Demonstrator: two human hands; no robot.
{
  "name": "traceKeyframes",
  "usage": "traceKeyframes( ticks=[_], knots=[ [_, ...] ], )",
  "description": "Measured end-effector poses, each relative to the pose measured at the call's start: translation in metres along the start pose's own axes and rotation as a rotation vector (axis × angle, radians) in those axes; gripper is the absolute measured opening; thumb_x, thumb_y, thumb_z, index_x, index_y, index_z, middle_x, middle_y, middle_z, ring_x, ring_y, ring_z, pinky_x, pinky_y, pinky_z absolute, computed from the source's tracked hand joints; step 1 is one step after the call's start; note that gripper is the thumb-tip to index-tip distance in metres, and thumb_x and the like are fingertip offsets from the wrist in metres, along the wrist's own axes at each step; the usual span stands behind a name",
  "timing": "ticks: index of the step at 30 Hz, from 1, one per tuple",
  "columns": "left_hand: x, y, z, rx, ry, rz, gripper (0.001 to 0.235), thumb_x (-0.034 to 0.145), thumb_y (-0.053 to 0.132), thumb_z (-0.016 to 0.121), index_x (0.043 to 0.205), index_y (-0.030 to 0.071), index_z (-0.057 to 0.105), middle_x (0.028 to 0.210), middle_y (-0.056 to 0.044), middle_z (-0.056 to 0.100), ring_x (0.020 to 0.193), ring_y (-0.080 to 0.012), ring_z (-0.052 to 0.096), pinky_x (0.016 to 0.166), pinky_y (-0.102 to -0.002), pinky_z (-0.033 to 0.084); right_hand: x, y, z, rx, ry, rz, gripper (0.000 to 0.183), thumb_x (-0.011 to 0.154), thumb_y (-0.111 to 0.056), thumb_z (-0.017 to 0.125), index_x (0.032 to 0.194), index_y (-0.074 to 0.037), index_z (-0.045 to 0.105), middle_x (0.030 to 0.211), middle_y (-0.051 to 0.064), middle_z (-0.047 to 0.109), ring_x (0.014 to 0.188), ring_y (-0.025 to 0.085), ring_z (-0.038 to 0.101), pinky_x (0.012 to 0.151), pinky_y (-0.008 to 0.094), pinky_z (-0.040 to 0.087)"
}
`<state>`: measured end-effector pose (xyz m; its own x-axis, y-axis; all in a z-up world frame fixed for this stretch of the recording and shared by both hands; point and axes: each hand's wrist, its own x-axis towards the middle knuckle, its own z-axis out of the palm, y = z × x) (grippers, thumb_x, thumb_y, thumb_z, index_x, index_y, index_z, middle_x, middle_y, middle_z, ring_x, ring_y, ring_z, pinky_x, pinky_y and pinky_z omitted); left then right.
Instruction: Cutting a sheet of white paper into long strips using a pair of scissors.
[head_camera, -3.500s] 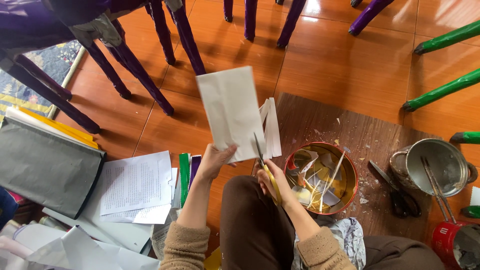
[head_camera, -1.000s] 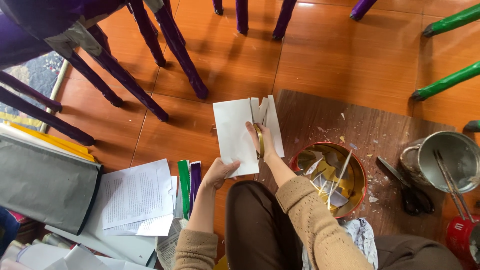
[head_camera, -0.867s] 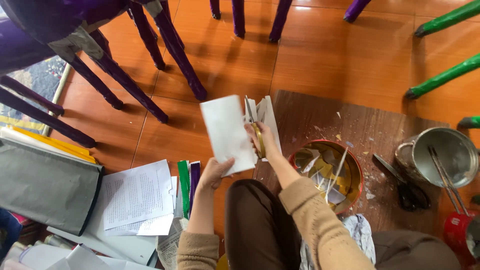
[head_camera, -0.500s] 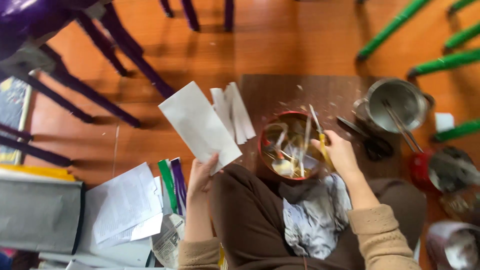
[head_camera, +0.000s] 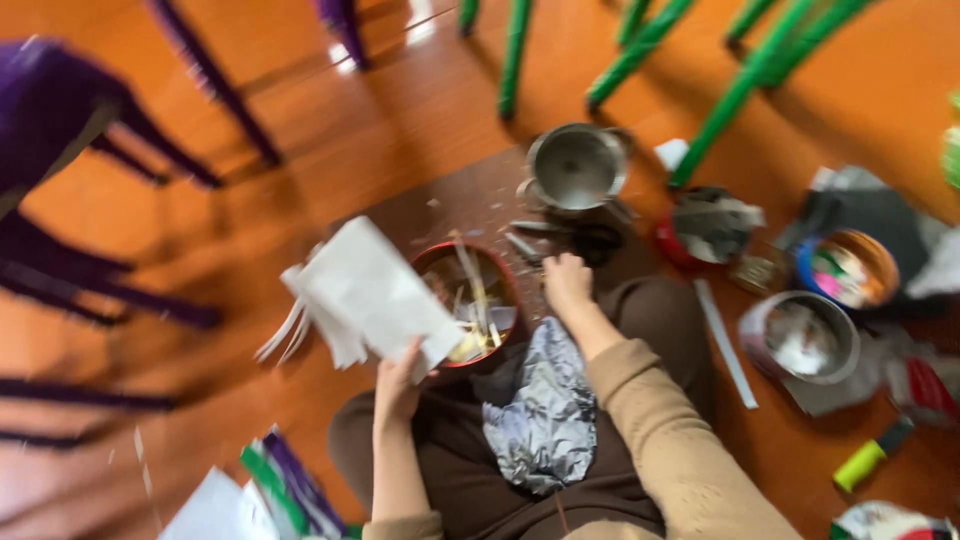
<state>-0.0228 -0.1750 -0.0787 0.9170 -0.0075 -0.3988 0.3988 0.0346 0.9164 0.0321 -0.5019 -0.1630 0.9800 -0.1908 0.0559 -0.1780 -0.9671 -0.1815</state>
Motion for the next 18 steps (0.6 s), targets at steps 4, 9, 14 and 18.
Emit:
traceKeyframes(
  ticks=[4, 9, 14, 18],
  knots=[
    [0.022, -0.038, -0.04, 0.425, -0.08, 0.343, 0.052, 0.073, 0.012, 0.082, 0.119, 0.005, 0.06, 0.107, -0.024, 0.063, 0.094, -0.033, 0.063, 0.081, -0.039, 0.049, -0.012, -0.041, -0.062, 0.123, 0.037, -0.043, 0.019, 0.086, -0.031, 0.064, 0.08, -0.015, 0.072, 0.074, 0.011, 0.063, 0.071, 0.033, 0.07, 0.059, 0.046, 0.06],
    [0.051, -0.084, -0.064, 0.599, -0.043, 0.651, 0.087, 0.061, -0.019, 0.07, 0.137, 0.02, 0.054, 0.146, -0.016, 0.039, 0.122, -0.0228, 0.049, 0.088, -0.021, 0.042, -0.017, -0.061, -0.041, 0.603, -0.561, 0.147, 0.041, 0.089, -0.04, 0.048, 0.115, -0.008, 0.051, 0.11, 0.03, 0.064, 0.1, 0.048, 0.061, 0.082, 0.052, 0.046],
    [0.036, -0.045, -0.052, 0.037, 0.208, 0.393, 0.054, 0.079, 0.017, 0.074, 0.129, 0.021, 0.054, 0.128, -0.011, 0.055, 0.109, -0.0221, 0.052, 0.076, -0.026, 0.041, -0.011, -0.042, -0.116, 0.52, -0.456, 0.178, 0.03, 0.086, -0.014, 0.037, 0.108, -0.009, 0.055, 0.094, 0.025, 0.067, 0.083, 0.045, 0.064, 0.069, 0.054, 0.049],
    [0.028, -0.023, -0.036, -0.514, 0.296, -0.032, 0.036, 0.084, 0.029, 0.072, 0.118, 0.02, 0.061, 0.118, 0.003, 0.063, 0.103, -0.0132, 0.059, 0.061, -0.025, 0.049, -0.039, -0.002, -0.274, 0.701, -0.403, 0.474, 0.041, 0.09, -0.014, 0.035, 0.122, -0.016, 0.061, 0.099, 0.017, 0.072, 0.082, 0.033, 0.07, 0.068, 0.044, 0.052]
  ],
)
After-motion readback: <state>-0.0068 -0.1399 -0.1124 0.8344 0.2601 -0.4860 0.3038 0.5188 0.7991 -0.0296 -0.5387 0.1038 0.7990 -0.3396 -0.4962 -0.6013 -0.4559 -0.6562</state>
